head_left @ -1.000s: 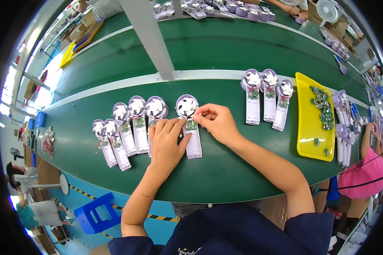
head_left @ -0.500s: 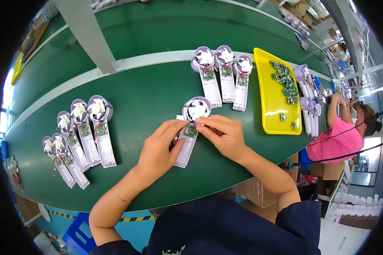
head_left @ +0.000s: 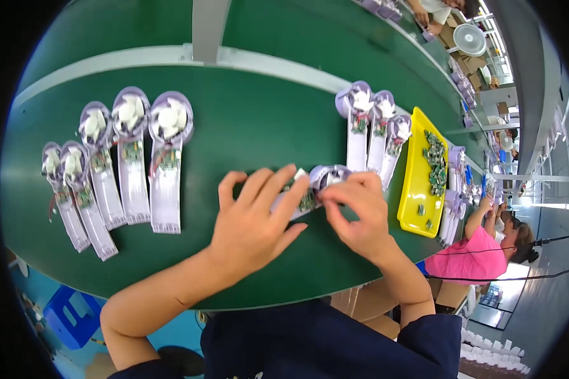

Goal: The person arranges handheld fan housings on the assembly table and assembles them by connecting wire plugs to the circuit boards and fitting the components into the fan casings by hand.

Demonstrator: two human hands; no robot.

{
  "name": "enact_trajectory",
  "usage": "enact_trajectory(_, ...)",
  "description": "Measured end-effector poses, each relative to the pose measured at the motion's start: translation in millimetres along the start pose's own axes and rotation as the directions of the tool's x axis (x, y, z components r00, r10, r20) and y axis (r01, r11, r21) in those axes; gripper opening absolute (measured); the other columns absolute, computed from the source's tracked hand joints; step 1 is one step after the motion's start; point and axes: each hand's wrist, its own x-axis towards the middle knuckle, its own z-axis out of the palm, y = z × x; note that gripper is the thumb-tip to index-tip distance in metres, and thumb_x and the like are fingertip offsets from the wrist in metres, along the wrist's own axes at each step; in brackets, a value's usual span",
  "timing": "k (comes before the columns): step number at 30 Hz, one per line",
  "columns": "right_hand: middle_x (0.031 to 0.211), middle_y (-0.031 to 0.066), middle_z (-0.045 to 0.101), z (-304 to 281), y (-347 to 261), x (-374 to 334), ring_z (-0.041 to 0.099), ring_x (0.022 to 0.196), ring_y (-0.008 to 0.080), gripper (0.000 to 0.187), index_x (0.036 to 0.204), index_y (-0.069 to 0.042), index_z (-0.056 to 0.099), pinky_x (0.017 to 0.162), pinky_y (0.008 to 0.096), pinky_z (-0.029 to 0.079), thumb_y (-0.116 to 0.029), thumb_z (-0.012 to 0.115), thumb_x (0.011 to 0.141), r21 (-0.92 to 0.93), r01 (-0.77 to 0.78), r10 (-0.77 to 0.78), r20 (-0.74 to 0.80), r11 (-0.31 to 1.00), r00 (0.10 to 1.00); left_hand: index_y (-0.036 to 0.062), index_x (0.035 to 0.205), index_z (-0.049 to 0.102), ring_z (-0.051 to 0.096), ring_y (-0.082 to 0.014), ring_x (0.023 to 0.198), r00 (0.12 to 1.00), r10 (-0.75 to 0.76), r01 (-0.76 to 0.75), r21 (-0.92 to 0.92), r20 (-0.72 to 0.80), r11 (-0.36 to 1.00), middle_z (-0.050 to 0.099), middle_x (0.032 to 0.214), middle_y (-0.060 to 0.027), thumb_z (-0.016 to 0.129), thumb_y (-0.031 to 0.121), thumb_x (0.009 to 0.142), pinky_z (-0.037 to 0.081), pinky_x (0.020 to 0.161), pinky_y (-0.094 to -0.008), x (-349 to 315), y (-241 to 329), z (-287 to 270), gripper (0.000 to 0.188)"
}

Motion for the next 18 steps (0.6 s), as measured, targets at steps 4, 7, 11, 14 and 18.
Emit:
enact_trajectory(4,0.097,-0.0018,0.073,17,-3,-4,0.063,0.096,0.0246,0.027,0.098,-0.013,0.076,0.094,0.0424,0.044,-0.003,0.085,0.075,0.014,0.092,-0.093,0.038,0.996,0.995,0.0113,0.109,0.075,0.061,-0.0283,0.109,0.985,0.034,-0.058,-0.135,-0.171,0.989,0.071,0.121,-0.0029,0.089,0.019,0.073,0.038,0.099,-0.0487,-8,-9,12,0.039)
enact_trajectory(7,0.095,-0.0022,0.071,32,-7,-10,0.063,0.096,0.0196,0.023,0.100,-0.014,0.075,0.094,0.0412,0.044,-0.008,0.086,0.080,0.075,0.071,-0.071,0.001,0.995,0.997,0.0104,0.094,0.077,0.061,-0.0276,0.105,0.982,0.025,-0.058,-0.173,-0.189,0.983,0.072,0.116,-0.0025,0.089,0.010,0.072,0.038,0.096,-0.0473,-9,-13,14,0.025)
enact_trajectory(11,0.096,-0.0023,0.071,25,-6,-15,0.064,0.102,0.0189,0.018,0.106,-0.013,0.073,0.100,0.0430,0.042,-0.015,0.080,0.089,0.070,0.086,-0.088,0.016,0.994,0.996,0.0124,0.094,0.078,0.061,-0.0255,0.109,0.988,-0.013,-0.028,-0.260,-0.153,0.965,0.072,0.121,0.0005,0.087,0.010,0.075,0.036,0.100,-0.0468,-6,-7,15,0.021)
enact_trajectory(14,0.097,-0.0022,0.072,25,-3,-16,0.064,0.104,0.0201,0.020,0.107,-0.014,0.075,0.100,0.0431,0.042,-0.017,0.081,0.088,0.082,0.073,-0.072,-0.011,0.994,0.997,0.0110,0.093,0.077,0.061,-0.0262,0.110,0.991,-0.023,-0.018,-0.293,-0.134,0.956,0.070,0.122,-0.0042,0.086,0.007,0.077,0.037,0.100,-0.0442,-5,-4,18,0.019)
enact_trajectory(18,0.096,-0.0028,0.072,28,-3,-14,0.064,0.105,0.0200,0.017,0.103,-0.015,0.075,0.102,0.0446,0.039,-0.019,0.081,0.087,0.153,0.045,-0.037,-0.051,0.987,0.998,0.0088,0.093,0.075,0.060,-0.0279,0.112,0.990,-0.105,0.066,-0.348,-0.094,0.935,0.067,0.123,-0.0094,0.084,0.007,0.079,0.038,0.099,-0.0424,-7,-3,18,0.017)
